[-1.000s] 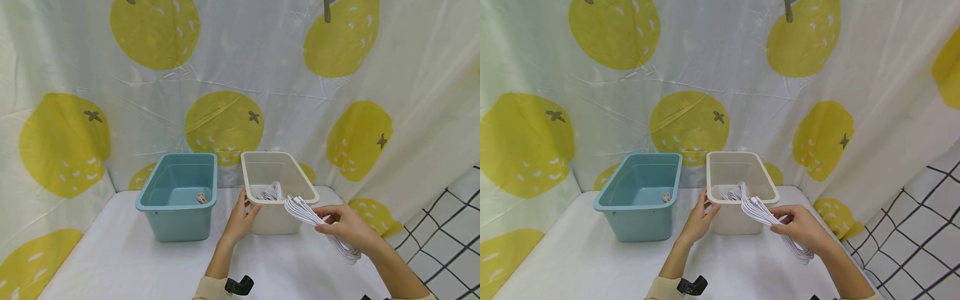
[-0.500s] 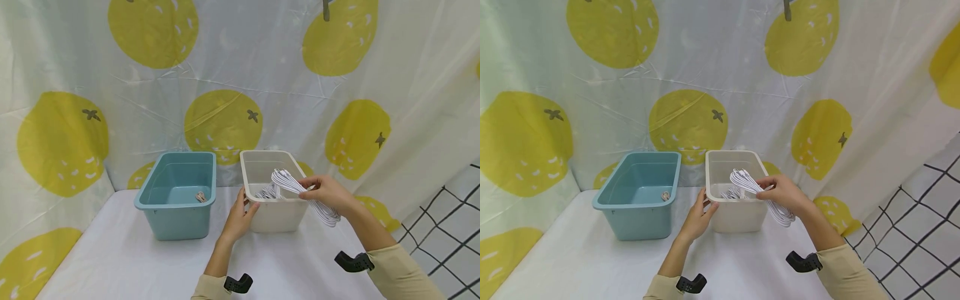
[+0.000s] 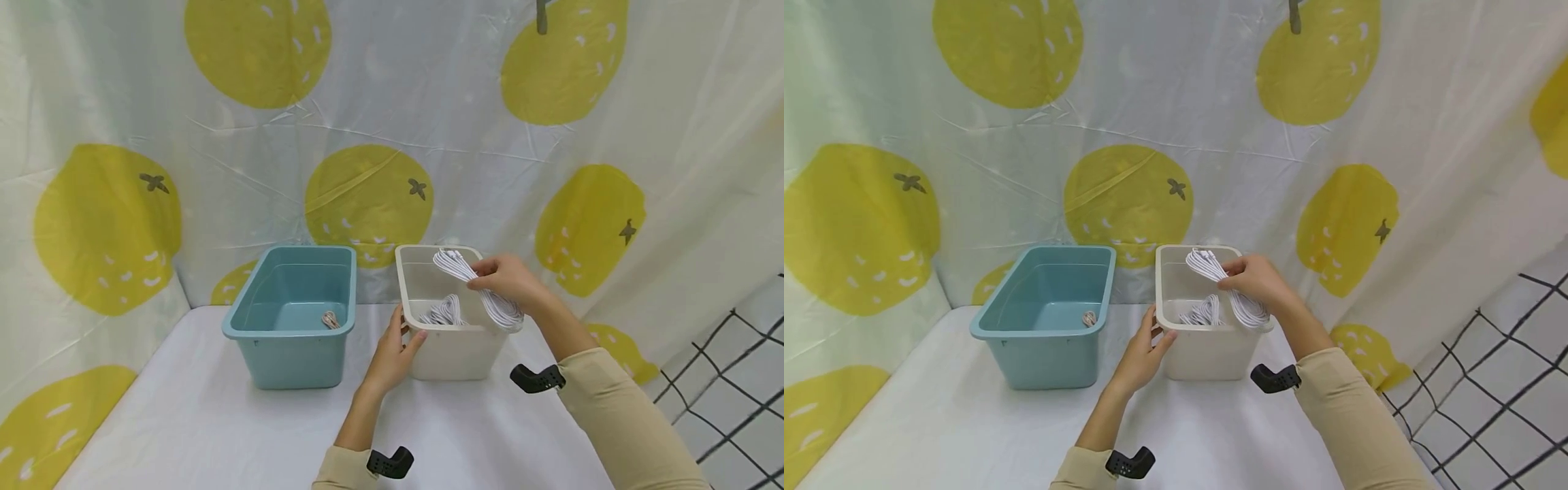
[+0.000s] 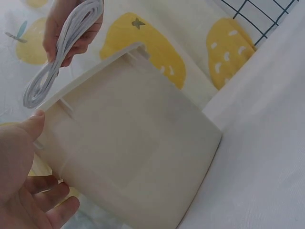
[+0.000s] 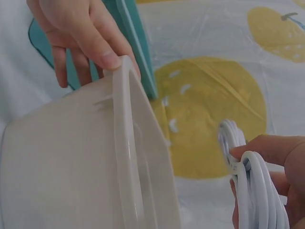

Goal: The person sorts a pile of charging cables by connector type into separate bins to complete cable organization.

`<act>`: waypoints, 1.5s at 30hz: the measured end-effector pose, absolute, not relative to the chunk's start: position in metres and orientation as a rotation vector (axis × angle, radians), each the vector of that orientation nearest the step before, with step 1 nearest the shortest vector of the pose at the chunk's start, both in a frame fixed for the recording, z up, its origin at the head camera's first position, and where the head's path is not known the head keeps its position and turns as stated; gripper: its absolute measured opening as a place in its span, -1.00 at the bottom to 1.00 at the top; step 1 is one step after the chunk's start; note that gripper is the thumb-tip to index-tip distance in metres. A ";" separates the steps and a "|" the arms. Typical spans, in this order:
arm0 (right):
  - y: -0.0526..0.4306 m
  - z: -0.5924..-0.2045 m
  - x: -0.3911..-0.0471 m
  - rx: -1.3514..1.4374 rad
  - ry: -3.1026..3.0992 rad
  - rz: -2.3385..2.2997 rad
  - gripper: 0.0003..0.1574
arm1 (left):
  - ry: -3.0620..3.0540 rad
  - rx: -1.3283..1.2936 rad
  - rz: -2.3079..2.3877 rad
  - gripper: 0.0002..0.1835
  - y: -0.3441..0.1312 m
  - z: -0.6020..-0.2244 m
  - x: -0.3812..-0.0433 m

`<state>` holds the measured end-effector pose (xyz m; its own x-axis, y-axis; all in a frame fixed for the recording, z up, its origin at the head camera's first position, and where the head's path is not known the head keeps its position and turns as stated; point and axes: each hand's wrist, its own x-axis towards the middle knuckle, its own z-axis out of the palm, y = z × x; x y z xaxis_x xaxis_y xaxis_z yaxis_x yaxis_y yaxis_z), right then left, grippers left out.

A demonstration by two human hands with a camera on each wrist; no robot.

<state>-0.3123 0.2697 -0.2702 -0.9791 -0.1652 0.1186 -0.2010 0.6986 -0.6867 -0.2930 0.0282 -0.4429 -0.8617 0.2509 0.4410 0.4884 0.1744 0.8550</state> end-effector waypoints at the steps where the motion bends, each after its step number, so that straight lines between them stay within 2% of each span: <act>1: 0.268 -0.271 -0.316 0.296 -2.850 1.150 -0.40 | -2.244 -0.722 -1.762 -0.20 0.028 -0.443 -0.293; 7: 0.258 -0.279 -0.338 0.193 -2.825 1.117 -0.36 | -2.250 -0.728 -1.789 -0.19 0.031 -0.444 -0.291; 15: 0.255 -0.308 -0.361 0.243 -2.780 1.196 -0.47 | -2.243 -0.733 -1.785 -0.20 0.035 -0.445 -0.288; 25: 0.262 -0.324 -0.358 0.377 -2.820 1.141 -0.51 | -2.257 -0.724 -1.779 -0.17 0.034 -0.445 -0.288; 39: 0.259 -0.330 -0.360 0.500 -2.779 1.051 -0.42 | -2.240 -0.683 -1.765 -0.18 0.027 -0.447 -0.291; 45: 0.262 -0.328 -0.353 0.547 -2.769 1.070 -0.35 | -2.233 -0.551 -1.621 -0.17 0.029 -0.433 -0.284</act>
